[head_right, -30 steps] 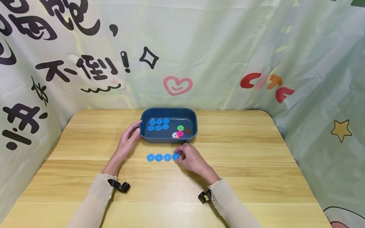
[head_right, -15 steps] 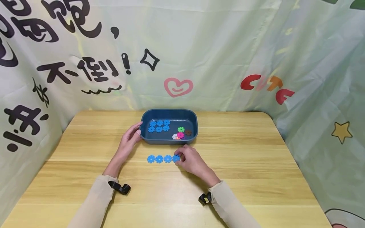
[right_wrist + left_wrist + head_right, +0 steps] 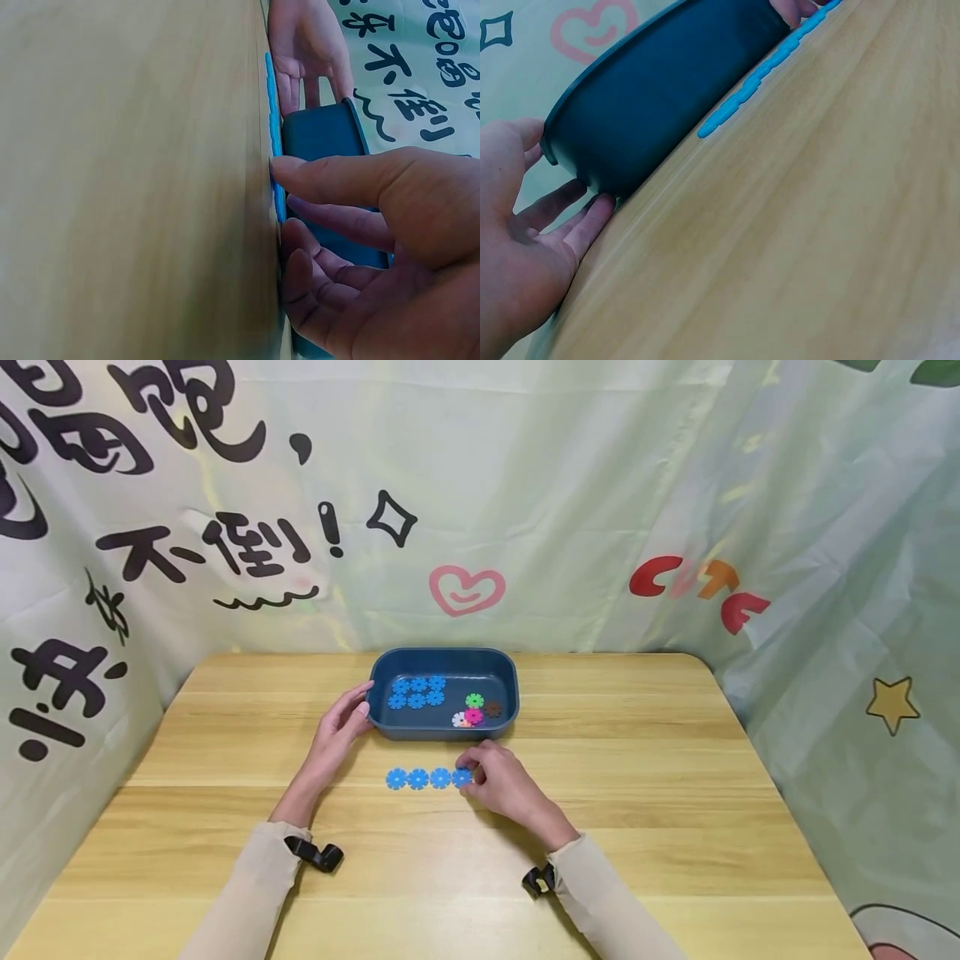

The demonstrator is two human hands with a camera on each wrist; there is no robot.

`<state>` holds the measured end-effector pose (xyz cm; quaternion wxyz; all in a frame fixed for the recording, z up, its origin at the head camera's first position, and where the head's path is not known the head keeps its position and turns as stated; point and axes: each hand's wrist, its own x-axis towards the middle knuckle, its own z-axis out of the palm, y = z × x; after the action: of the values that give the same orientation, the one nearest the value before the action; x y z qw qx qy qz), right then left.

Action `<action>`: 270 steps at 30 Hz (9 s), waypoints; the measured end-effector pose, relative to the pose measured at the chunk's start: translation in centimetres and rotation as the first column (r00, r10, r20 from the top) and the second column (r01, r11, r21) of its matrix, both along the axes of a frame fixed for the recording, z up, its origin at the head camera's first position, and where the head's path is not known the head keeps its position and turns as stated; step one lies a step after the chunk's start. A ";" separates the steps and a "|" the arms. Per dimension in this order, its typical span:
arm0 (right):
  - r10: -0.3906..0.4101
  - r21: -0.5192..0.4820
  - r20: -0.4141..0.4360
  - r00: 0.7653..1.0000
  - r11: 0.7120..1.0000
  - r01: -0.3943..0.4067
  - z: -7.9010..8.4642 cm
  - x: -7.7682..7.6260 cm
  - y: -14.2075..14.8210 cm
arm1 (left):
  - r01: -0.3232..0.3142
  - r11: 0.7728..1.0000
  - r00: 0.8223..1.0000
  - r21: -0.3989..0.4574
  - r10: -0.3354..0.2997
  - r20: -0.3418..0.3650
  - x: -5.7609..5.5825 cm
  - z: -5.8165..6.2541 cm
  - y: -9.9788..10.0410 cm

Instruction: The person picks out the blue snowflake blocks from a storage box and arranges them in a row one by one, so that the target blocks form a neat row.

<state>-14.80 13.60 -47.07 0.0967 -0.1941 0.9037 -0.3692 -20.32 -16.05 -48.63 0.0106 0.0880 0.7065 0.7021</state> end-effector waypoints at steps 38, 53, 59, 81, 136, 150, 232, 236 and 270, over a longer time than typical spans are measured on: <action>-0.040 -0.159 -0.173 0.984 0.987 0.012 2.7 -8.8 -2.5 | -0.012 1.000 0.999 0.010 0.012 0.032 0.0 0.1 0.1; 0.006 0.007 -0.038 0.999 1.000 -0.006 1.9 -12.6 -4.4 | -0.021 1.000 1.000 -0.001 0.021 0.017 0.1 0.2 -0.3; 0.024 0.053 -0.029 0.999 0.998 -0.022 1.4 -13.5 -4.9 | -0.027 1.000 0.999 -0.007 0.027 0.018 0.1 0.2 -0.2; 0.109 0.149 -0.007 0.994 0.983 -0.107 1.0 -14.0 -5.0 | -0.012 1.000 1.000 -0.010 0.012 0.028 0.0 -0.1 -0.1; -0.078 -0.204 -0.082 0.994 0.977 0.060 3.1 -9.9 -2.2 | -0.029 1.000 0.999 -0.006 0.029 -0.020 -1.3 -3.1 -0.5; -0.080 -0.431 -0.071 0.994 0.901 0.042 3.7 -7.3 -0.5 | -0.030 0.999 0.999 0.022 0.031 -0.043 -1.5 -3.2 -0.6; -0.032 -0.202 0.059 0.998 0.978 0.044 -0.1 0.3 3.6 | 0.002 1.000 1.000 -0.002 -0.002 0.022 0.1 -0.1 0.0; -0.027 -0.185 0.067 0.997 0.982 0.039 -0.3 0.2 3.6 | 0.000 1.000 1.000 -0.009 0.000 0.026 0.1 0.0 0.0; -0.027 -0.009 0.019 0.999 1.000 0.027 0.0 0.1 3.3 | -0.008 1.000 1.000 -0.012 0.009 0.019 0.0 0.2 0.0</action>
<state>-14.72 16.92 -47.11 0.0994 -0.1787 0.9035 -0.3766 -20.32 -16.07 -48.38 0.0149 0.0783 0.7108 0.6989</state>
